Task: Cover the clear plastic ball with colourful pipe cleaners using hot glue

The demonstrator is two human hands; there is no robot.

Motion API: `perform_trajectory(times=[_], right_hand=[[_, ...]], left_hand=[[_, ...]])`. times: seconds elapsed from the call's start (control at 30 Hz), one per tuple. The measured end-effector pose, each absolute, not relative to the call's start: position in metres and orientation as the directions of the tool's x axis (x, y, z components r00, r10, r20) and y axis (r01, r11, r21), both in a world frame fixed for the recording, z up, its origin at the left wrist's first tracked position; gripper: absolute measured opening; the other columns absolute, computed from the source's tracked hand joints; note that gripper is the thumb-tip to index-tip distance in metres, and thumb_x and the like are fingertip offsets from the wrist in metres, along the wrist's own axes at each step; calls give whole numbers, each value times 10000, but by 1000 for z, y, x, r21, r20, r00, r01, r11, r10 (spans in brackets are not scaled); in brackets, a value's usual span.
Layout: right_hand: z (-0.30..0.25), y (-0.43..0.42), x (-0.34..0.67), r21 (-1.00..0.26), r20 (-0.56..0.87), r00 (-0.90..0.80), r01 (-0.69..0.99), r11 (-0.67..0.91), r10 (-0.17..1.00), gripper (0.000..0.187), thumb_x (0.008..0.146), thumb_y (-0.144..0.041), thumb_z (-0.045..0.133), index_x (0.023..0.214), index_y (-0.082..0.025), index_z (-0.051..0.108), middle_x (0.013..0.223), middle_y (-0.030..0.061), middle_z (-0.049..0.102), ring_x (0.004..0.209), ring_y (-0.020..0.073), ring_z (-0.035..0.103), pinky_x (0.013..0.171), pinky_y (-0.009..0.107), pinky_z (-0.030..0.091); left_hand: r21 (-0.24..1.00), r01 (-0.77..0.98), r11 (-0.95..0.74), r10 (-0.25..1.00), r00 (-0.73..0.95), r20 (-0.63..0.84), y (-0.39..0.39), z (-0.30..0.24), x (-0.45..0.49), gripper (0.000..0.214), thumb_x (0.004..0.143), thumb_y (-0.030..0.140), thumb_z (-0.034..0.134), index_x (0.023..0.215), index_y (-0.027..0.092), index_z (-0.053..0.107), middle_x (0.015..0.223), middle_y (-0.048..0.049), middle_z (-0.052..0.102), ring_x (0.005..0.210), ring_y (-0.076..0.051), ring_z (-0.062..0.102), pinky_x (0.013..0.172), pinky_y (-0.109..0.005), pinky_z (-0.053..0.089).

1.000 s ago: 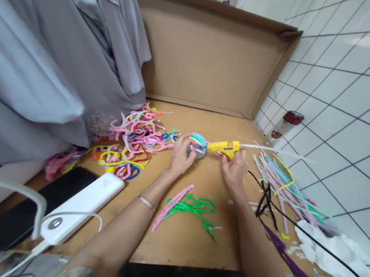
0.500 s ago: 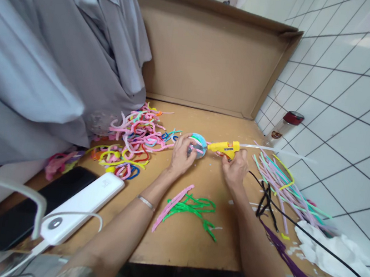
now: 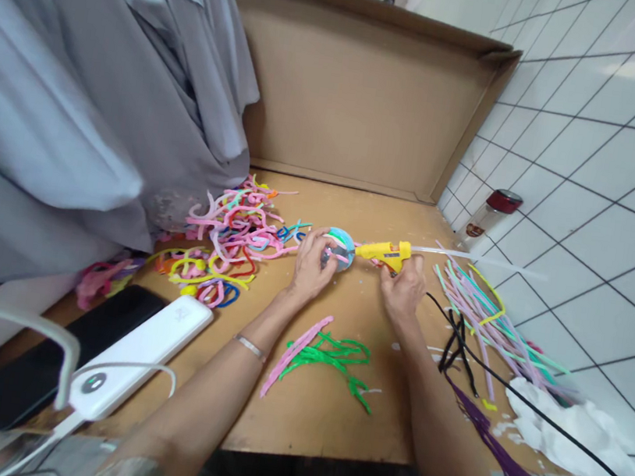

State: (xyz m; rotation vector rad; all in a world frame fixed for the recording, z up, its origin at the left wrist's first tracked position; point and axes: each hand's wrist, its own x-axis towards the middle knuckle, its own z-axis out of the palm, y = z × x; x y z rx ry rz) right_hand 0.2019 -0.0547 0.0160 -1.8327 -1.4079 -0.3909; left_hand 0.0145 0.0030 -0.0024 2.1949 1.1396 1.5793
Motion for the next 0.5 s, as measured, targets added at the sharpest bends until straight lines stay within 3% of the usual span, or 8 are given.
perform_trajectory(times=[0.5], right_hand=[[16,-54,203,-374,639,327,923,-90,696,229,836,-337,508,964,-165,588,975,104,573,826,250,551,717,347,413]], left_hand=[[572,457,-681,686,122,718,3,-4,15,156,813,196,500,959,202,554,1222,-117,582,1237,-250,507,1051,-440,410]])
